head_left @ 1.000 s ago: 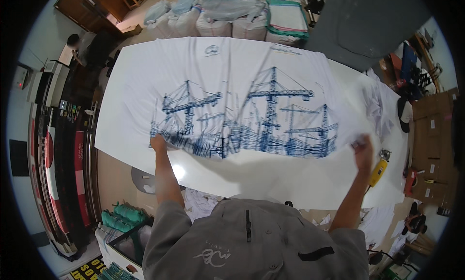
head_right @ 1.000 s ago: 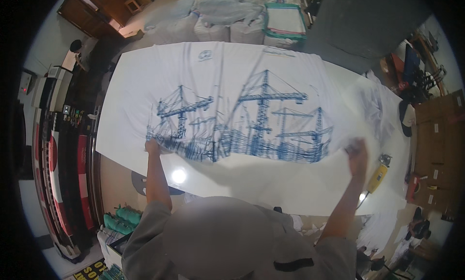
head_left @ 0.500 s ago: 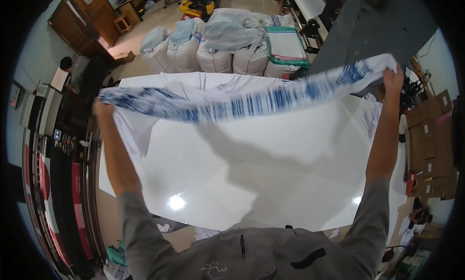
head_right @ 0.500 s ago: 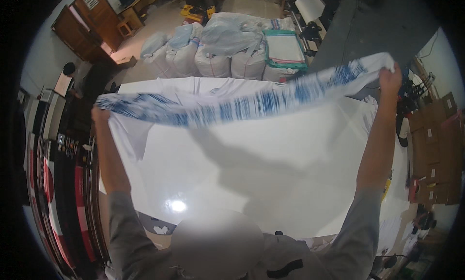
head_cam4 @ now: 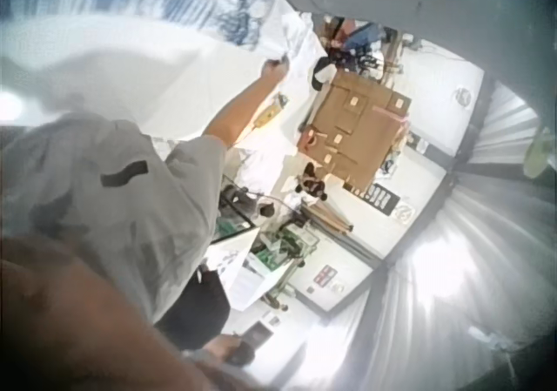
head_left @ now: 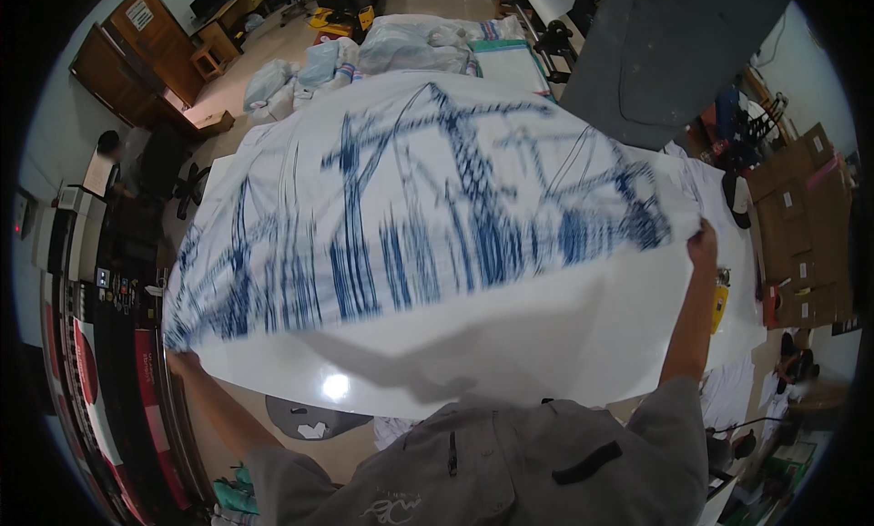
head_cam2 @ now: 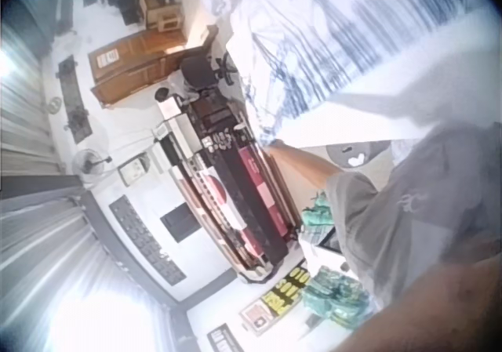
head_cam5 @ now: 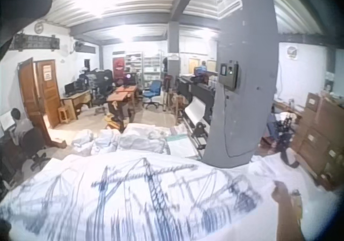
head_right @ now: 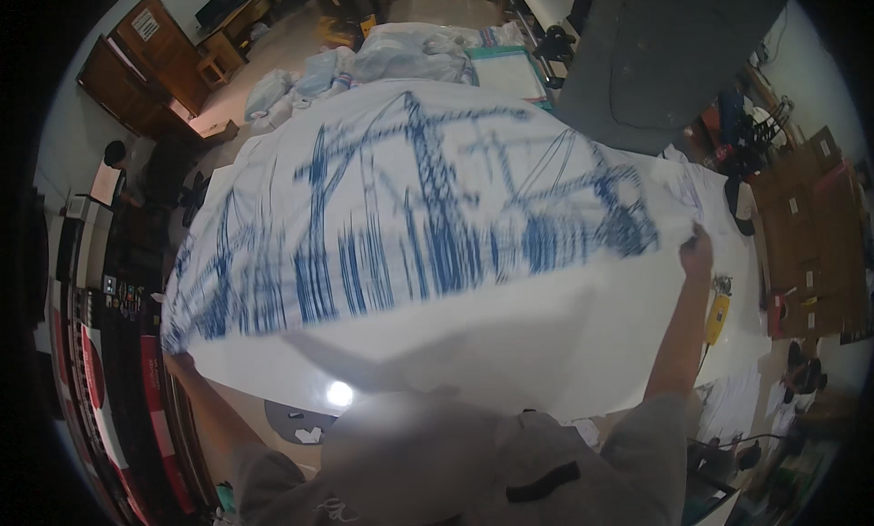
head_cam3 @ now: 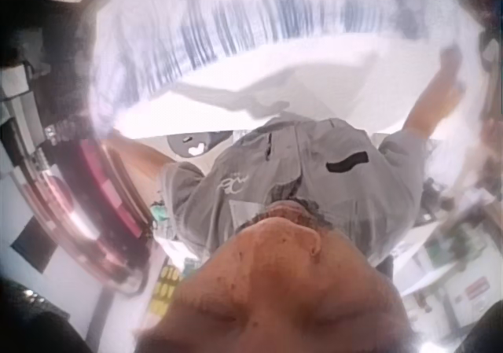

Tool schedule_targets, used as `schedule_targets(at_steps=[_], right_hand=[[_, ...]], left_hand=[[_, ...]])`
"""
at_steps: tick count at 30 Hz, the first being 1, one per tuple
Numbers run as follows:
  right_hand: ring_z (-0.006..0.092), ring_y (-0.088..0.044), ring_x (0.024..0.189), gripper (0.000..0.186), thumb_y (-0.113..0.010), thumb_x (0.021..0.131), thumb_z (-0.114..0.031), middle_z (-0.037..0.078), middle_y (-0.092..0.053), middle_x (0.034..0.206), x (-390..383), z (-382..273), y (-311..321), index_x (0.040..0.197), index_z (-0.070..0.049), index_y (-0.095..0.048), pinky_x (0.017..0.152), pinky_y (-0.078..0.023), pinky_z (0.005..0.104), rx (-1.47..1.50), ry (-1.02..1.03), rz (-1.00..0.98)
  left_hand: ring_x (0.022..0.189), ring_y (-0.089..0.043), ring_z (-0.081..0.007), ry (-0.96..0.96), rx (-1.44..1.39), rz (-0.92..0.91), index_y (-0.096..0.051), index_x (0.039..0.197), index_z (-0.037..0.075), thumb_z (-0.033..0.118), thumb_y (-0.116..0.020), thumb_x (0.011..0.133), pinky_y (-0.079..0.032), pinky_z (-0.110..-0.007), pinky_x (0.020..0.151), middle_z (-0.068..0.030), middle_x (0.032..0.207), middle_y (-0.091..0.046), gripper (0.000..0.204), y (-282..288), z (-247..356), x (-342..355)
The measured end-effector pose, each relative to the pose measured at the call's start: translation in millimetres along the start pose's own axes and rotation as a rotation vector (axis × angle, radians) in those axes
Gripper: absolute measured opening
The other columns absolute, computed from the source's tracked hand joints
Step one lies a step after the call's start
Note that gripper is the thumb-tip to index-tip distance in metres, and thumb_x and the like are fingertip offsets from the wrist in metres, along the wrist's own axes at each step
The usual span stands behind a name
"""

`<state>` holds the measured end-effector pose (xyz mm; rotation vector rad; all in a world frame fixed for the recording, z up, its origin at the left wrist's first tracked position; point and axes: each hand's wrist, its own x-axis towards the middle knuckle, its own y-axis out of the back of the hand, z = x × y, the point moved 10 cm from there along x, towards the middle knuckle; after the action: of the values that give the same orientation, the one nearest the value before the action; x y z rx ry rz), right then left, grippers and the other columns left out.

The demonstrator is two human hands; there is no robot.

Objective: The person uses a yellow electric fabric cutter to cut a white t-shirt with a blue crane graphic on a large white table. They align the shirt, cut along the printed outline, and then remove the excess fabric pieces.

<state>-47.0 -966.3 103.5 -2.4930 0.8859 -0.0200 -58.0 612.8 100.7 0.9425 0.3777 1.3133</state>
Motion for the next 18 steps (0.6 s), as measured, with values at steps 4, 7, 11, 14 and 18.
schedule_targets(at_steps=[4,7,11,14,18], right_hand=[[0.0316,-0.062,0.129,0.043,-0.063,0.102,-0.011,0.019,-0.066,0.137,-53.8,130.9,10.4,0.142,0.005,-0.059,0.113,-0.049,0.0426,-0.029,-0.163,0.154],[0.0348,-0.061,0.125,0.051,-0.067,0.097,-0.007,0.020,-0.063,0.137,-65.9,157.3,11.4,0.146,0.001,-0.052,0.109,-0.050,0.0489,-0.171,-0.155,0.261],[0.0391,-0.059,0.120,0.066,-0.073,0.092,-0.003,0.022,-0.059,0.137,-74.2,171.2,4.2,0.150,-0.004,-0.044,0.102,-0.051,0.0571,-0.341,-0.124,0.328],[0.0347,-0.060,0.115,0.057,-0.075,0.089,0.000,0.020,-0.060,0.127,-91.8,193.9,-3.1,0.140,-0.004,-0.049,0.095,-0.054,0.0533,-0.344,-0.189,0.310],[0.0204,-0.058,0.084,0.056,-0.074,0.086,0.001,0.010,-0.060,0.103,-115.7,215.8,18.3,0.137,-0.008,-0.051,0.075,-0.054,0.0429,-0.484,-0.261,0.345]], left_hand=[[0.112,-0.071,-0.0432,0.235,0.154,-0.076,-0.065,0.130,-0.003,0.040,-0.075,0.089,-0.057,-0.052,0.094,-0.0287,0.124,-0.072,0.059,73.8,-94.5,-40.5],[0.112,-0.071,-0.0444,0.329,0.222,-0.125,-0.064,0.128,-0.006,0.041,-0.075,0.090,-0.057,-0.053,0.094,-0.0306,0.124,-0.071,0.062,90.1,-149.1,-82.1],[0.112,-0.070,-0.0460,0.391,0.299,-0.168,-0.062,0.127,-0.011,0.042,-0.074,0.091,-0.057,-0.055,0.092,-0.0332,0.124,-0.069,0.065,113.2,-196.5,-119.3],[0.111,-0.070,-0.0473,0.379,0.344,-0.155,-0.061,0.126,-0.015,0.043,-0.073,0.092,-0.057,-0.056,0.092,-0.0352,0.124,-0.068,0.068,136.8,-199.7,-129.2],[0.111,-0.069,-0.0489,0.181,0.359,-0.076,-0.060,0.125,-0.020,0.044,-0.072,0.094,-0.057,-0.057,0.091,-0.0378,0.124,-0.067,0.072,135.1,-163.1,-164.5]])
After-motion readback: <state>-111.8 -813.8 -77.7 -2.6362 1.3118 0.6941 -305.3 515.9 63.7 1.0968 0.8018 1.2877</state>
